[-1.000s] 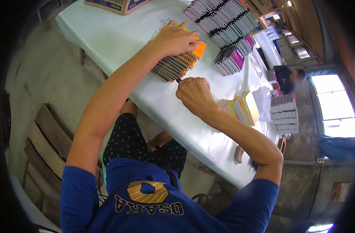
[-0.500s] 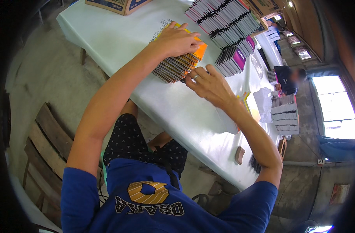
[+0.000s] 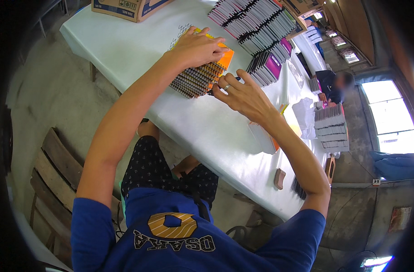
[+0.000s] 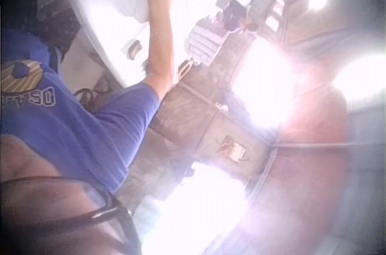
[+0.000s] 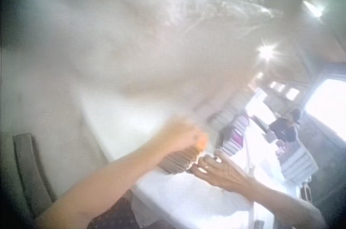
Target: The person assembles notebooks by sliding wire spiral bindings into stacked paper covers and trimming the excess wire with pliers.
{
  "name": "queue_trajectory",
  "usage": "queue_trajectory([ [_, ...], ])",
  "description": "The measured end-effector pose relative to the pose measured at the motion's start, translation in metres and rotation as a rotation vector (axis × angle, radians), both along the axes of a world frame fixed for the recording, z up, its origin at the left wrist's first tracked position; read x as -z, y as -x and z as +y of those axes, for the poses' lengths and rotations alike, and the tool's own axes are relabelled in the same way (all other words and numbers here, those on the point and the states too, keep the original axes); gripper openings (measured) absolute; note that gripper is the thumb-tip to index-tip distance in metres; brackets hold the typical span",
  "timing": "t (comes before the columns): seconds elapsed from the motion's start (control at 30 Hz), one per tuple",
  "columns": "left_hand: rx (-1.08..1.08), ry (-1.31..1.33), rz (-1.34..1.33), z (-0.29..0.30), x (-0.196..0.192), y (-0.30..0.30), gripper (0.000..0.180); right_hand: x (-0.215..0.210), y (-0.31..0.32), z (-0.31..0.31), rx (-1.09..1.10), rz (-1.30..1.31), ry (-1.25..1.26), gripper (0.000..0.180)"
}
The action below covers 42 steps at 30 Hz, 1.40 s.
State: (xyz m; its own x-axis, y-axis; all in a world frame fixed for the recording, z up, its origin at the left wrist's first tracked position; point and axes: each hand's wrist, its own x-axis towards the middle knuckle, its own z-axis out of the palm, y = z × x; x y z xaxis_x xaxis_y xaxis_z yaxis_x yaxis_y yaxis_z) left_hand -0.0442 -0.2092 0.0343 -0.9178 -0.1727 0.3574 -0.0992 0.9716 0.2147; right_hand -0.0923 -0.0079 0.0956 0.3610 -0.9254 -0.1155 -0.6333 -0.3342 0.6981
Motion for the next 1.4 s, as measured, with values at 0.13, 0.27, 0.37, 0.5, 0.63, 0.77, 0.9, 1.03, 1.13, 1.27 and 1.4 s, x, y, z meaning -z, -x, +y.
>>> queue_trajectory([
  [0.13,-0.009,0.023,0.011,0.000,0.006,0.004,0.035,0.014,-0.018,0.001,0.388,-0.044,-0.120,0.021],
  [0.27,0.012,-0.038,0.162,-0.005,0.012,0.005,0.038,0.011,-0.031,-0.006,0.584,-0.112,-0.114,0.020],
  [0.37,-0.006,-0.035,0.134,-0.001,0.011,0.006,0.036,-0.006,-0.009,-0.002,0.181,-0.100,0.036,0.026],
  [0.5,0.009,0.014,0.022,-0.001,0.004,-0.001,0.037,-0.010,0.005,-0.002,0.043,-0.052,0.007,0.032],
  [0.63,0.003,0.021,0.025,0.002,0.001,-0.002,0.037,-0.002,0.002,0.001,0.080,-0.023,0.008,0.024],
  [0.77,0.002,0.028,0.020,-0.003,0.003,-0.004,0.037,0.011,-0.031,-0.005,0.656,0.045,-0.136,0.016],
  [0.9,-0.015,0.037,0.030,0.001,0.003,0.001,0.037,-0.017,-0.018,-0.008,0.144,-0.085,0.090,0.027],
  [1.03,0.013,-0.050,0.154,0.001,0.006,0.000,0.042,-0.019,0.001,-0.010,-0.002,-0.031,0.053,0.032],
  [1.13,0.003,-0.005,0.053,-0.001,0.004,-0.002,0.035,-0.016,0.004,-0.013,-0.023,-0.019,0.037,0.032],
  [1.27,-0.003,0.008,0.023,0.000,0.002,-0.003,0.035,-0.016,0.005,-0.012,-0.024,-0.018,0.024,0.032],
  [1.4,0.011,0.015,0.008,0.001,0.000,-0.003,0.037,-0.014,0.000,-0.010,-0.003,0.005,0.050,0.023],
])
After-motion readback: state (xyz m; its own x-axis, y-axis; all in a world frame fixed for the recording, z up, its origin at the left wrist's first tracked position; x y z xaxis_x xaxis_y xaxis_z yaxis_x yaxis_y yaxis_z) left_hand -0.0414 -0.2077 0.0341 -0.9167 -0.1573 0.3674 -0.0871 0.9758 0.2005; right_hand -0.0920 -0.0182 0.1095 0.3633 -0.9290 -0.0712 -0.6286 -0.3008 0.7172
